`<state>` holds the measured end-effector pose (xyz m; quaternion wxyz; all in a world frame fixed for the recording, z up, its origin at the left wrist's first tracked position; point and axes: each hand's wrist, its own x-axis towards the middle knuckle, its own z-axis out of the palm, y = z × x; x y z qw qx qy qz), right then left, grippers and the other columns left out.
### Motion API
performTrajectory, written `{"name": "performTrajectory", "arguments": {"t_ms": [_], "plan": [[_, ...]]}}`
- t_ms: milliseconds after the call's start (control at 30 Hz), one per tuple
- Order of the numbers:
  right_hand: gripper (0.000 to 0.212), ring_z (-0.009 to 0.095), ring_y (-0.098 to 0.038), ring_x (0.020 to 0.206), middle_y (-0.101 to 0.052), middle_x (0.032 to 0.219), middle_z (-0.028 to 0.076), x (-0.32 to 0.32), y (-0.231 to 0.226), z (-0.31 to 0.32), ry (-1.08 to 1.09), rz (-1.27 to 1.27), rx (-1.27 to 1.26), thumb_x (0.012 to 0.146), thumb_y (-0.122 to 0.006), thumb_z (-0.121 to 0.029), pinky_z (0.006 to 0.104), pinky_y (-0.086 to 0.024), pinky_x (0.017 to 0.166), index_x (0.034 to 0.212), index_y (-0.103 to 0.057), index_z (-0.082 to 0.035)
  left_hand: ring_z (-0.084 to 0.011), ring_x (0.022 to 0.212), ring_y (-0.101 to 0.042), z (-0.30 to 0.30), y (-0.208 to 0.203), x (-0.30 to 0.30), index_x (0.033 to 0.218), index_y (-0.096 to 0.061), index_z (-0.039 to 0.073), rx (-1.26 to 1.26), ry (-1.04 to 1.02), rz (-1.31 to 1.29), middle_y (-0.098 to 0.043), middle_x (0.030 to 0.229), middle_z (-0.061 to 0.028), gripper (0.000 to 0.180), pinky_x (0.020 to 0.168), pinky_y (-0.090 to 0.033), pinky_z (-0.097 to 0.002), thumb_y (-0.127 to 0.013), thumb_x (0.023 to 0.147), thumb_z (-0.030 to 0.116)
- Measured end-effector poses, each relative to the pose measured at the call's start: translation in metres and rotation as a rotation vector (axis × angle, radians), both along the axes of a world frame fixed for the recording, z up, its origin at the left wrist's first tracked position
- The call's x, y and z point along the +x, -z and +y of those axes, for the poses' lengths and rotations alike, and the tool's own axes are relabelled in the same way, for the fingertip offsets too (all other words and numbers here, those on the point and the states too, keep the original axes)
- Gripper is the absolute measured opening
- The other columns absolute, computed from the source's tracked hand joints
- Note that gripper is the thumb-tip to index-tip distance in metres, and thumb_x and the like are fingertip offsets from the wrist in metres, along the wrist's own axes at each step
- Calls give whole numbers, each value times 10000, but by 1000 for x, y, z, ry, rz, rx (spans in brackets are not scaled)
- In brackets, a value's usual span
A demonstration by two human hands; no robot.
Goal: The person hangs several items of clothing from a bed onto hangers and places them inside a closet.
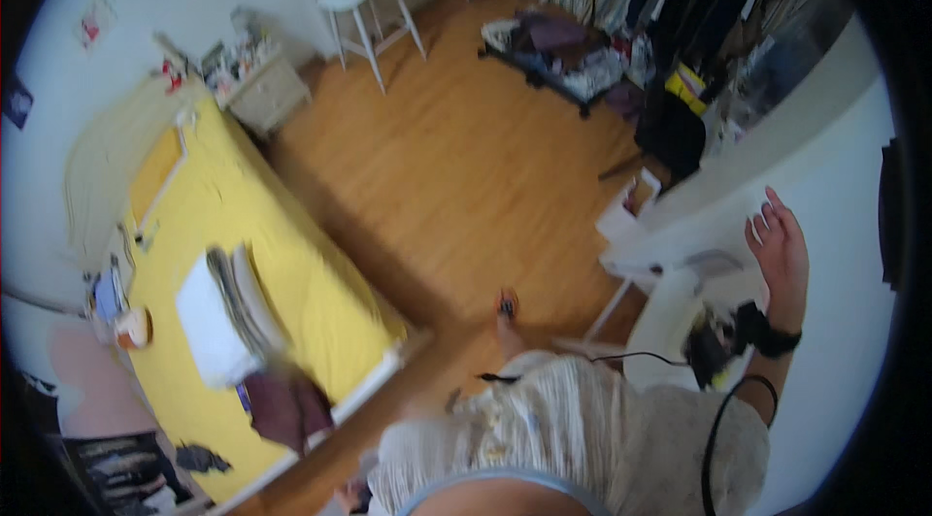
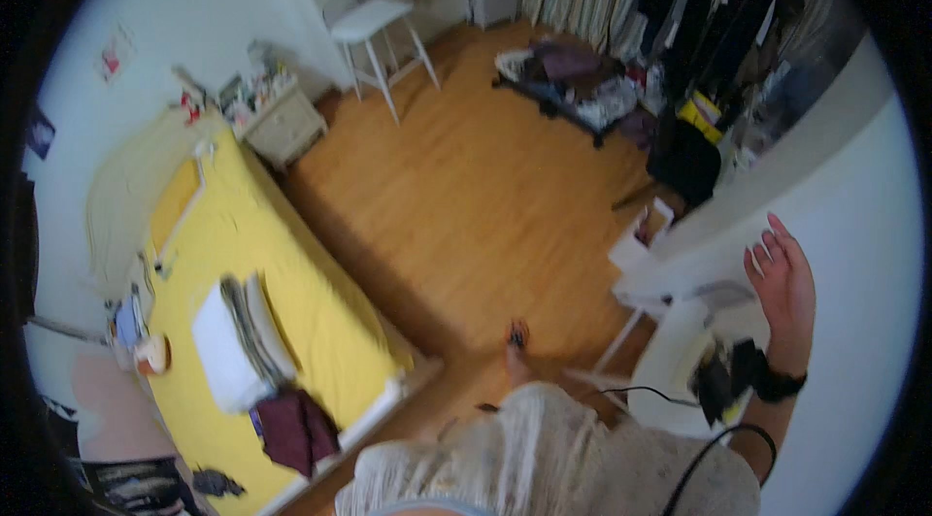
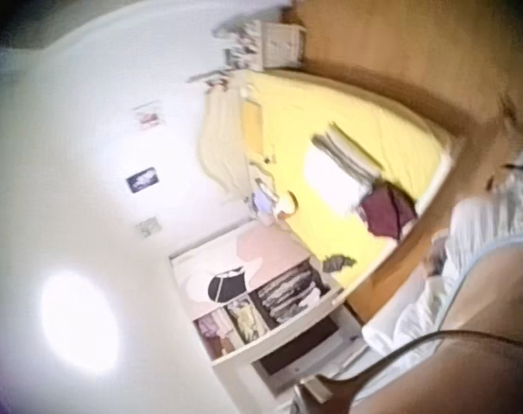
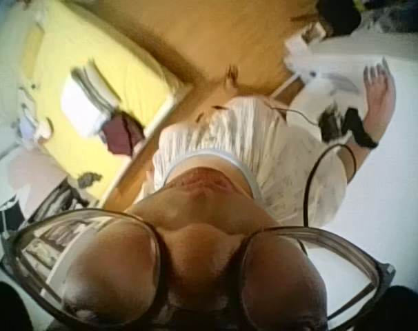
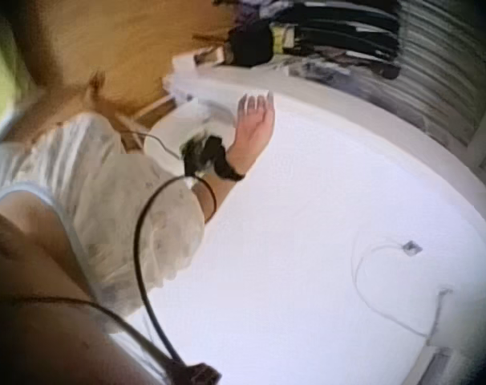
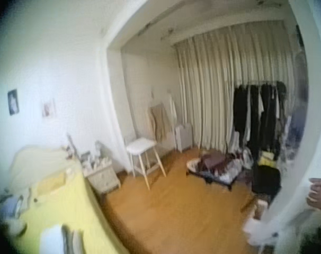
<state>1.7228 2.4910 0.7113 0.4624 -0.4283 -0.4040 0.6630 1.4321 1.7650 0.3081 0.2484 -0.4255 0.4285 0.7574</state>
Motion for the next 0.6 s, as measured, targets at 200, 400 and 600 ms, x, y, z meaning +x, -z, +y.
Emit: {"name": "performTrajectory", "arguments": {"t_ms": [200, 400, 600], "plan": [[403, 114, -518, 889, -558, 975, -21, -62, -77, 117, -49, 31, 132, 932, -494, -178, 333, -427, 903, 1320, -459, -75, -269, 999, -536, 216, -211, -176, 965, -594, 58, 1, -67, 357, -580, 1098, -142, 199, 852, -424, -403, -555, 838, 206], [389, 127, -550, 893, -585, 962, -13, -162, -110, 244, -119, 25, 281, 926, -511, -179, 352, -439, 889, 1296, -476, -63, -269, 1022, -503, 399, -338, -303, 941, -604, 41, 73, -76, 654, -556, 1130, -162, 187, 869, -388, -397, -597, 806, 171], [356, 131, -581, 860, -603, 951, 4, -211, -114, 362, -2, 33, 307, 903, -559, -140, 366, -468, 863, 1248, -517, -66, -204, 813, -593, 612, -274, -520, 975, -581, 96, 705, 623, 810, -623, 949, -53, 212, 714, -495, -358, -455, 919, 258]]}}
